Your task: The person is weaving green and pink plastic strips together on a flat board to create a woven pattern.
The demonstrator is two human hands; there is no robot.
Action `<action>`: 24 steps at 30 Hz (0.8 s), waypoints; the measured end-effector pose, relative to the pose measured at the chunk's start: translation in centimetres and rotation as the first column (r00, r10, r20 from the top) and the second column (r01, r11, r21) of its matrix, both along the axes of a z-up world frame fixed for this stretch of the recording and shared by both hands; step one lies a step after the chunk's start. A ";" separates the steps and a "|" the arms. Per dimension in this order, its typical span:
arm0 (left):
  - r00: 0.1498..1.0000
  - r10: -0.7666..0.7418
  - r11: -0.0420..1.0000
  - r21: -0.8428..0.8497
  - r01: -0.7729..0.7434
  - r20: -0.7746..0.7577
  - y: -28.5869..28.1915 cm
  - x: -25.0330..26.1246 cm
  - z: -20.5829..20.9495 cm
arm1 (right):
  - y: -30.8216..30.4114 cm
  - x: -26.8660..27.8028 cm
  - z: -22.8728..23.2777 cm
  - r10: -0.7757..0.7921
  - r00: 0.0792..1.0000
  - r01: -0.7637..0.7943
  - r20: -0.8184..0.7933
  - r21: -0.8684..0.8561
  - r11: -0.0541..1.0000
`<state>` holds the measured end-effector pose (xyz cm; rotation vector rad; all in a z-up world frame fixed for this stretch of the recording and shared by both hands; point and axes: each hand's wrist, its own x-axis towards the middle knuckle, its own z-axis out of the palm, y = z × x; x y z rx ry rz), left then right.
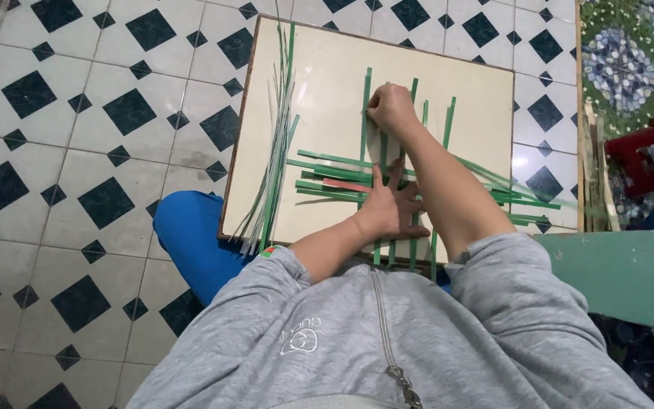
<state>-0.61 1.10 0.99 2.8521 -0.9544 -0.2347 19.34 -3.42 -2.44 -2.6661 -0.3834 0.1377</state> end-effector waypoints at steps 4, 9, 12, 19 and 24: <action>0.999 -0.025 0.999 0.027 0.026 -0.037 -0.4 0.6 -0.5 | -1.6 -3.5 4.1 0.045 0.999 -0.044 -0.015 0.083 0.996; 0.975 -0.042 0.994 0.087 0.062 -0.219 -0.3 0.4 2.6 | -15.8 -2.3 3.7 -0.047 0.995 0.039 -0.091 -0.090 0.995; 0.982 -0.032 0.998 0.054 0.043 -0.187 -0.7 0.8 1.1 | -21.2 -4.6 4.8 -0.083 0.985 0.028 -0.149 -0.336 0.941; 0.993 0.007 0.999 0.046 -0.001 -0.117 -1.0 0.6 -0.2 | -24.6 -6.2 -0.3 -0.181 0.973 0.165 -0.140 -0.119 0.979; 0.994 0.022 0.998 0.055 -0.015 -0.111 -1.2 0.5 -0.1 | -22.2 -7.6 0.5 -0.141 0.984 0.141 -0.106 -0.013 0.990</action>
